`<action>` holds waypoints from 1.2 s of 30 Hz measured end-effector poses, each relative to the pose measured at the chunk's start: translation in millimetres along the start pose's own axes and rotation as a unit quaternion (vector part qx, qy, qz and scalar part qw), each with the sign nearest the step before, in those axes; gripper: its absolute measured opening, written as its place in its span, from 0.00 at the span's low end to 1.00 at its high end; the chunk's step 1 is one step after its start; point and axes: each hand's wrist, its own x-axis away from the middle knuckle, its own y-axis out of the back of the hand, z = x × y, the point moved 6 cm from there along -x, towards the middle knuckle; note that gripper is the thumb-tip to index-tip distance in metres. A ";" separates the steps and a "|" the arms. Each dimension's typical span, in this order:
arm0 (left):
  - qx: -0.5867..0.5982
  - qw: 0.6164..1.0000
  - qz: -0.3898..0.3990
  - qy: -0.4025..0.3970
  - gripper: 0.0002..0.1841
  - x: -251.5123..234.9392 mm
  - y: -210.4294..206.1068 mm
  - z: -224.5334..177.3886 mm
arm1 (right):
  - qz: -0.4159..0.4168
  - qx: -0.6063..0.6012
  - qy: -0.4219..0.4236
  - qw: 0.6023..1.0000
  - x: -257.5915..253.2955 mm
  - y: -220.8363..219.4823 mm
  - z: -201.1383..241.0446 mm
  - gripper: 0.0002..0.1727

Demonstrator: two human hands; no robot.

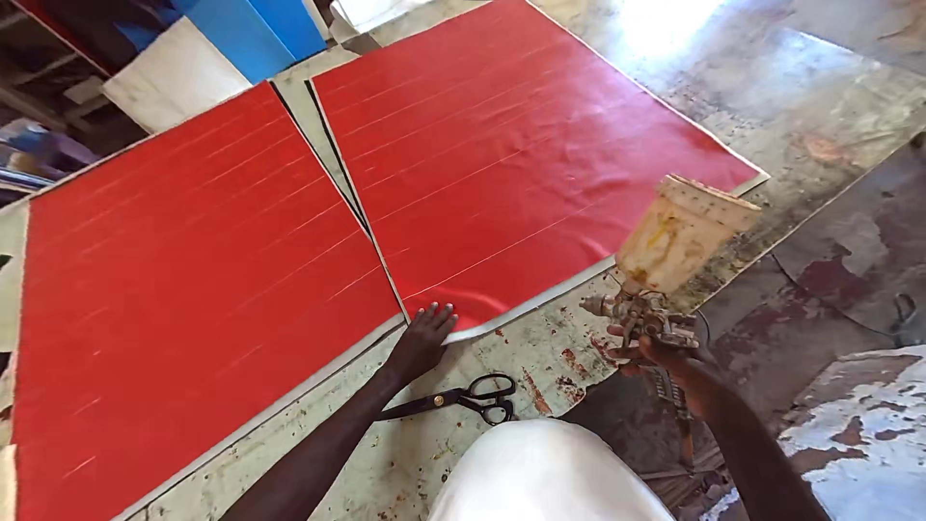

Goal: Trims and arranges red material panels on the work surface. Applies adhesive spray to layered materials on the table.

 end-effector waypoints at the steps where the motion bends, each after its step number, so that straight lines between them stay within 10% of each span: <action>1: 0.010 1.000 -0.003 0.012 0.25 -6.6 6.7 -1.9 | -0.011 -0.007 0.002 1.000 6.5 7.4 -5.0 0.23; 15: 0.152 0.985 -0.013 0.085 0.12 -209.0 202.8 -111.3 | -0.106 -0.076 0.053 0.990 63.5 88.3 -20.9 0.34; 23: 0.100 0.955 0.280 0.011 0.29 -175.3 1.9 -219.5 | -0.196 -0.092 0.023 0.976 119.5 121.4 -42.8 0.20; 29: 0.074 0.993 0.038 -0.084 0.32 -295.0 -41.7 -224.7 | -0.220 -0.105 0.045 0.969 155.1 121.9 -62.3 0.24; 36: -0.022 0.986 0.063 -0.150 0.40 -372.8 -113.0 -238.3 | -0.273 -0.096 0.031 0.957 174.3 102.4 -86.1 0.22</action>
